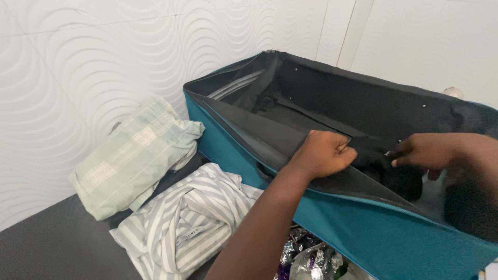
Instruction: The person folds a light green plaid shirt on a dark table, smoothing and aligning the fabric. They then open a teal suitcase and place the folded shirt along with other folded clothes inside.
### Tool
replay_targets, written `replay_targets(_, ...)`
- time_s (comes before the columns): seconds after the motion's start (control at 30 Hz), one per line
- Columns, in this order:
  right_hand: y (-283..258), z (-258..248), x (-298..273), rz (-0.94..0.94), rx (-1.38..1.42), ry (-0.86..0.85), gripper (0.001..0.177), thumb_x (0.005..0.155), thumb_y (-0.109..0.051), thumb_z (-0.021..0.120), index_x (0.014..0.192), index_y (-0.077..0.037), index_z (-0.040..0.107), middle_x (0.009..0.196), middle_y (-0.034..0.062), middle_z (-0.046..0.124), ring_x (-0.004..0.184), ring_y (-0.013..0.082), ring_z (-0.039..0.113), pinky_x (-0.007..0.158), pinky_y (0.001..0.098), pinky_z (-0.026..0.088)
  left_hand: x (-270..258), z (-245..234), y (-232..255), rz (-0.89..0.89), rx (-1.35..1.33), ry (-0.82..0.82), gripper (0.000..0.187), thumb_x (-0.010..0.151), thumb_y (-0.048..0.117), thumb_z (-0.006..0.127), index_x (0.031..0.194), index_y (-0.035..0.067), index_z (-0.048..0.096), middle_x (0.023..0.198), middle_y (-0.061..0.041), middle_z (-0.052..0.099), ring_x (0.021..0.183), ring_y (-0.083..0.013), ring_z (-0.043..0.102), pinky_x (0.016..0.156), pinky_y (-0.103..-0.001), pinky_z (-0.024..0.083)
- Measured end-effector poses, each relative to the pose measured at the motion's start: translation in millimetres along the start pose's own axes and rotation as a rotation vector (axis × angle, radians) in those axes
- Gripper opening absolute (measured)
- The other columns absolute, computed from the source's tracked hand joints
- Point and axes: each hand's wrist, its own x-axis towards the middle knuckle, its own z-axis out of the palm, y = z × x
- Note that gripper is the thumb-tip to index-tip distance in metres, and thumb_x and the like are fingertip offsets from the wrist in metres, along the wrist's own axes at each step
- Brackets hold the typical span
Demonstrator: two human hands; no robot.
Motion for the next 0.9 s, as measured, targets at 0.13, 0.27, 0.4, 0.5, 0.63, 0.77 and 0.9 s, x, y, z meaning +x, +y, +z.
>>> replay_targets(0.13, -12.1, -1.3, -8.9, 0.042, 0.083, 0.034, 0.057, 0.107, -0.042, 0.051, 0.162, -0.028, 0.042, 0.162, 0.0122, 0.044, 0.12, 0.0377, 0.071, 0.097, 0.0533, 0.066, 1.2, -8.0, 0.6, -0.043, 0.052, -0.057, 0.036, 0.086, 0.03, 0.067, 0.067, 0.0, 0.063, 0.06, -0.015, 0.064, 0.055, -0.0266, 0.064, 0.061, -0.041, 0.054)
replay_targets(0.27, 7.8, -9.5, 16.0, -0.065, 0.029, 0.268, 0.07, 0.102, -0.051, 0.057, 0.163, -0.021, 0.039, 0.14, 0.0204, 0.071, 0.107, 0.0349, 0.077, 0.089, 0.0492, 0.065, -7.2, -13.0, 7.6, 0.145, 0.181, -0.044, 0.03, 0.097, 0.034, 0.063, 0.084, 0.008, 0.071, 0.087, -0.013, 0.072, 0.084, -0.029, 0.069, 0.084, -0.044, 0.053)
replay_targets(0.4, 29.3, 3.2, 43.4, -0.296, 0.447, 0.613, 0.077, 0.097, -0.041, 0.066, 0.164, -0.014, 0.042, 0.138, 0.0282, 0.066, 0.115, 0.0437, 0.071, 0.089, 0.0571, 0.062, -48.2, -45.3, 5.3, 0.333, 0.229, 0.169, 0.028, 0.1, 0.032, 0.061, 0.112, 0.009, 0.07, 0.119, -0.016, 0.069, 0.115, -0.0354, 0.064, 0.103, -0.05, 0.044)
replay_targets(0.5, 27.2, 9.3, 32.9, -0.655, 0.432, 0.867, 0.09, 0.084, -0.03, 0.079, 0.163, -0.006, 0.042, 0.144, 0.0336, 0.056, 0.121, 0.0499, 0.061, 0.083, 0.0601, 0.058, -85.7, -89.1, -16.7, 0.066, 0.316, 0.322, 0.026, 0.105, 0.027, 0.053, 0.117, 0.009, 0.067, 0.123, -0.014, 0.067, 0.115, -0.0338, 0.064, 0.101, -0.05, 0.047)
replay_targets(0.63, -11.9, 37.8, -57.7, -0.6, 0.19, 0.601, 0.077, 0.087, -0.039, 0.072, 0.155, -0.016, 0.044, 0.137, 0.0192, 0.063, 0.118, 0.035, 0.064, 0.088, 0.0505, 0.059, -150.5, -132.5, -55.6, -0.247, 1.061, 0.574, 0.023, 0.094, 0.021, 0.055, 0.108, 0.006, 0.065, 0.102, -0.012, 0.065, 0.1, -0.0322, 0.063, 0.091, -0.056, 0.043)
replay_targets(0.77, -140.1, 117.8, -139.6, -0.782, -0.012, 0.176, 0.059, 0.094, -0.05, 0.057, 0.147, -0.026, 0.051, 0.127, 0.0046, 0.074, 0.111, 0.0203, 0.074, 0.097, 0.0438, 0.057, -188.7, -135.5, -90.8, -0.541, 1.11, 0.538, 0.024, 0.091, 0.024, 0.057, 0.105, 0.007, 0.066, 0.1, -0.012, 0.065, 0.096, -0.0333, 0.062, 0.088, -0.056, 0.043)
replay_targets(0.9, -240.5, 182.7, -147.2, -0.768, 0.195, 0.198, 0.06, 0.093, -0.06, 0.059, 0.12, -0.007, 0.065, 0.109, 0.0163, 0.076, 0.103, 0.032, 0.074, 0.09, 0.0462, 0.058, -198.9, -129.9, -110.8, -0.65, 0.911, 0.565, 0.021, 0.1, 0.023, 0.053, 0.106, 0.009, 0.067, 0.105, -0.011, 0.067, 0.103, -0.0339, 0.062, 0.099, -0.054, 0.043)
